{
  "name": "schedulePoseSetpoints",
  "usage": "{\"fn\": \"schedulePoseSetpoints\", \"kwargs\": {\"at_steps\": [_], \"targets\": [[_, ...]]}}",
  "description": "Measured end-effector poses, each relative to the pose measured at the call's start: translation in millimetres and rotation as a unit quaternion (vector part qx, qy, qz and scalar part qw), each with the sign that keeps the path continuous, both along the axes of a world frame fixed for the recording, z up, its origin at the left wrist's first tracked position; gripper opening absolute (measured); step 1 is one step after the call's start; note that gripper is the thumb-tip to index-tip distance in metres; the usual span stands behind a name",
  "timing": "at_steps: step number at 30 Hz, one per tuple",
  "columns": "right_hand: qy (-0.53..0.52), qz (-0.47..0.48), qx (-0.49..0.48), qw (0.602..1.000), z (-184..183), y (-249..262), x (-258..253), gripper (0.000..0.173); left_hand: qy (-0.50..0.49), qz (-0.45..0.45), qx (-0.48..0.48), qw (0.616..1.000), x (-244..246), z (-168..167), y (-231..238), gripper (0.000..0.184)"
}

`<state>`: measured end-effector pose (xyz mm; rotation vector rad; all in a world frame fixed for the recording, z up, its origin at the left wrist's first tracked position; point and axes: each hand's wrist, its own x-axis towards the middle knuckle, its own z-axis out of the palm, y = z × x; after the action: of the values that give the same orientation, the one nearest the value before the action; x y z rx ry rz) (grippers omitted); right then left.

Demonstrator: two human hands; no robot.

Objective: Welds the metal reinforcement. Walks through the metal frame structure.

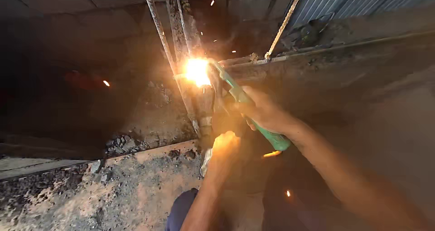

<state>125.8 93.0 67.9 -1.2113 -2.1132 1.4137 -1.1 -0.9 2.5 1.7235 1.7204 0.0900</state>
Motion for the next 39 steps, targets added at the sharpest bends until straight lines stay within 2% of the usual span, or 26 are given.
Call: {"fn": "schedulePoseSetpoints", "kwargs": {"at_steps": [3, 6, 8, 9, 11, 15, 23, 34, 39], "targets": [[0.027, 0.004, 0.011, 1.000, -2.1, -1.1, 2.4, 0.037, 0.000, -0.001, -0.011, 1.000, 0.3, 2.1, 1.4, 0.041], [0.002, -0.004, 0.022, 1.000, 4.8, -7.0, 6.1, 0.028, 0.004, -0.006, -0.066, 0.998, 2.0, 25.6, 2.5, 0.042], [-0.044, -0.019, 0.010, 0.999, 5.7, -8.4, 10.0, 0.017, -0.019, 0.024, -0.044, 0.999, 2.3, 32.2, -7.3, 0.042], [-0.052, -0.027, 0.002, 0.998, 5.6, -8.1, 10.2, 0.014, -0.028, 0.027, 0.004, 0.999, 1.6, 21.6, -11.9, 0.040], [-0.017, -0.014, -0.002, 1.000, 5.6, -5.4, 5.6, 0.026, -0.016, 0.006, 0.017, 1.000, -0.7, -3.2, -2.8, 0.039], [0.031, 0.006, -0.009, 0.999, -2.1, -0.1, 2.6, 0.042, 0.006, -0.010, -0.012, 1.000, 0.7, -8.2, 6.0, 0.038], [0.046, 0.007, -0.001, 0.999, -1.8, 0.1, 2.4, 0.032, 0.022, -0.013, -0.021, 0.999, 2.5, 2.2, 6.1, 0.038], [0.040, 0.016, -0.022, 0.999, -6.8, 5.4, 0.4, 0.040, 0.022, -0.011, -0.007, 1.000, 1.8, -1.0, 5.6, 0.035], [0.046, 0.013, -0.026, 0.999, -7.7, 6.5, -0.7, 0.038, 0.026, -0.010, -0.015, 1.000, 2.3, 1.9, 4.3, 0.037]]}}
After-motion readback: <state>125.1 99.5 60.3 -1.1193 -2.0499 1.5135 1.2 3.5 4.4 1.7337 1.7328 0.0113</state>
